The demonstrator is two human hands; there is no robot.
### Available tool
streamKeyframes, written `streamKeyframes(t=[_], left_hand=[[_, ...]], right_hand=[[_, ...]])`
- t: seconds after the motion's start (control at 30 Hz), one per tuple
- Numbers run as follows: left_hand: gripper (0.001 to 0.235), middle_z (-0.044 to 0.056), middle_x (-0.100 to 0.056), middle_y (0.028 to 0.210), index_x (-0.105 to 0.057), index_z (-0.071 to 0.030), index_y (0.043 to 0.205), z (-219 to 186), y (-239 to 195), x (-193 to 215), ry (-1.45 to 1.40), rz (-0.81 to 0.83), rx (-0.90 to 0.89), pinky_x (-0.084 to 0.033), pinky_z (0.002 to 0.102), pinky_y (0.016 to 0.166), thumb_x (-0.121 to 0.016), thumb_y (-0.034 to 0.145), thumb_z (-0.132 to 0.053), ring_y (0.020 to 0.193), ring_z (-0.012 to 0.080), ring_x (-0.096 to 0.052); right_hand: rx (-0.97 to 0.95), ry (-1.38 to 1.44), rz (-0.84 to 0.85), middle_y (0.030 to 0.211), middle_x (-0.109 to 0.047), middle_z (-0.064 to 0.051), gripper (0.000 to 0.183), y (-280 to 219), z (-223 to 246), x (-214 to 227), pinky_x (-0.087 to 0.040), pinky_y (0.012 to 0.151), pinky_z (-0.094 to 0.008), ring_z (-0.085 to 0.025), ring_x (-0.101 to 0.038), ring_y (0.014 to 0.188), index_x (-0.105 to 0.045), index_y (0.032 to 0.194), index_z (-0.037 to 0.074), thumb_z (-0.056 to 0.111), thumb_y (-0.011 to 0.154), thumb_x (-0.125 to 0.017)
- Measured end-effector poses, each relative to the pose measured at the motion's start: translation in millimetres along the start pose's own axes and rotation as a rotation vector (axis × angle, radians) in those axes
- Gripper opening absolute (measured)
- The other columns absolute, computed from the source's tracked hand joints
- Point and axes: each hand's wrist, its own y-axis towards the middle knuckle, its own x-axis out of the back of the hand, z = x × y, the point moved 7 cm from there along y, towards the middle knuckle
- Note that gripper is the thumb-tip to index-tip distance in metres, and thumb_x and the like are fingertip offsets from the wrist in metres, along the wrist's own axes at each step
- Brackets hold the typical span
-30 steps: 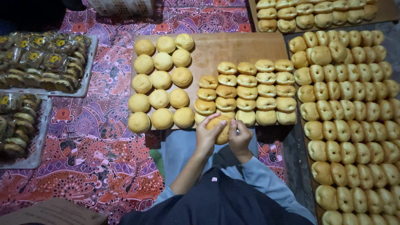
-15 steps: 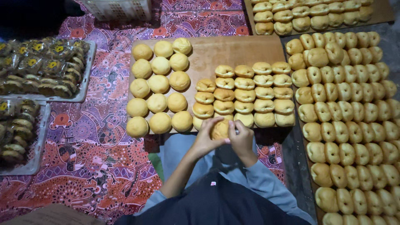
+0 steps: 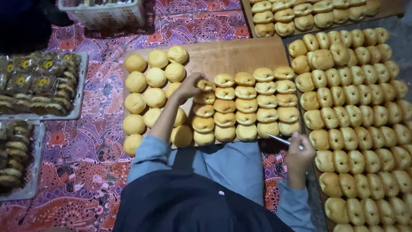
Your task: The person sits on the floor and repeatedly picks up round buns, splits them horizontally with a small knife, and stacks the halves on a wooden board. The person handles the buns one at a time and places the cut pieces in neat rows.
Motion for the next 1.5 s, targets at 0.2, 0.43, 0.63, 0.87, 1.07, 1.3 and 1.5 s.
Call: streamKeyframes(t=[0.2,0.43,0.63,0.87,1.07,1.3,1.5], left_hand=[[0.047,0.015,-0.055,0.128,-0.056,-0.007,0.112,73.4,14.3,-50.2,-0.370,-0.134,0.088,-0.039,0.036,0.114,-0.053,0.067,0.009,0.130,0.0306,-0.050],[0.071,0.011,-0.044,0.138,-0.042,-0.011,0.133,35.6,-30.0,-14.6,-0.547,-0.383,0.109,-0.035,0.035,0.110,-0.056,0.067,0.009,0.132,0.0275,-0.040],[0.033,0.012,-0.062,0.109,-0.055,-0.003,0.122,-26.5,-183.5,15.3,-0.173,-0.881,0.273,-0.051,0.041,0.097,-0.065,0.091,-0.007,0.103,0.0263,-0.063],[0.060,0.030,-0.045,0.136,-0.068,-0.008,0.120,-89.3,-288.2,-16.2,0.614,-0.662,0.661,-0.025,0.077,0.093,-0.080,0.076,-0.046,0.128,0.0517,-0.034],[0.085,0.025,-0.046,0.140,-0.051,-0.001,0.135,-83.5,-265.2,-45.8,0.589,-0.510,0.616,-0.028,0.078,0.098,-0.086,0.072,-0.044,0.131,0.0455,-0.038],[0.075,0.020,-0.058,0.118,-0.043,-0.002,0.127,-79.0,-293.1,-49.7,-0.173,-0.821,0.463,-0.053,0.046,0.094,-0.089,0.070,-0.013,0.108,0.0328,-0.063],[0.048,0.008,-0.065,0.120,-0.053,-0.011,0.131,-79.0,-310.0,-69.0,-1.725,-0.854,0.297,-0.059,0.048,0.092,-0.071,0.089,-0.026,0.111,0.0246,-0.068]], right_hand=[[-0.145,-0.121,-0.085,0.075,-0.064,-0.003,0.029,-5.3,-60.6,33.2,-0.043,0.064,-0.031,-0.011,-0.054,0.069,-0.070,0.088,-0.001,0.020,0.108,-0.067],[-0.177,-0.094,-0.009,0.075,-0.064,-0.002,0.029,-19.8,-73.0,26.6,-0.046,0.066,-0.029,-0.010,-0.056,0.070,-0.069,0.087,0.001,0.022,0.106,-0.067],[-0.147,-0.136,0.095,0.074,-0.068,-0.004,0.026,-43.0,-48.2,-6.2,-0.048,0.066,-0.029,-0.011,-0.060,0.069,-0.072,0.089,0.002,0.023,0.103,-0.067],[0.007,0.052,0.338,0.073,-0.065,-0.006,0.024,-73.3,-9.2,-67.3,-0.048,0.065,-0.029,-0.010,-0.058,0.069,-0.068,0.089,0.002,0.021,0.104,-0.065],[0.035,0.049,0.488,0.070,-0.068,-0.006,0.021,-101.2,31.5,-115.4,-0.050,0.061,-0.029,-0.010,-0.062,0.065,-0.072,0.091,0.002,0.021,0.099,-0.067],[0.124,0.197,0.596,0.082,-0.073,-0.006,0.018,-123.4,77.2,-138.0,-0.053,0.063,-0.029,-0.009,-0.066,0.073,-0.068,0.099,0.002,0.020,0.098,-0.071],[0.069,0.213,0.698,0.075,-0.070,-0.006,0.014,-135.4,98.7,-153.6,-0.050,0.059,-0.028,-0.009,-0.061,0.066,-0.071,0.103,0.003,0.017,0.098,-0.069]])
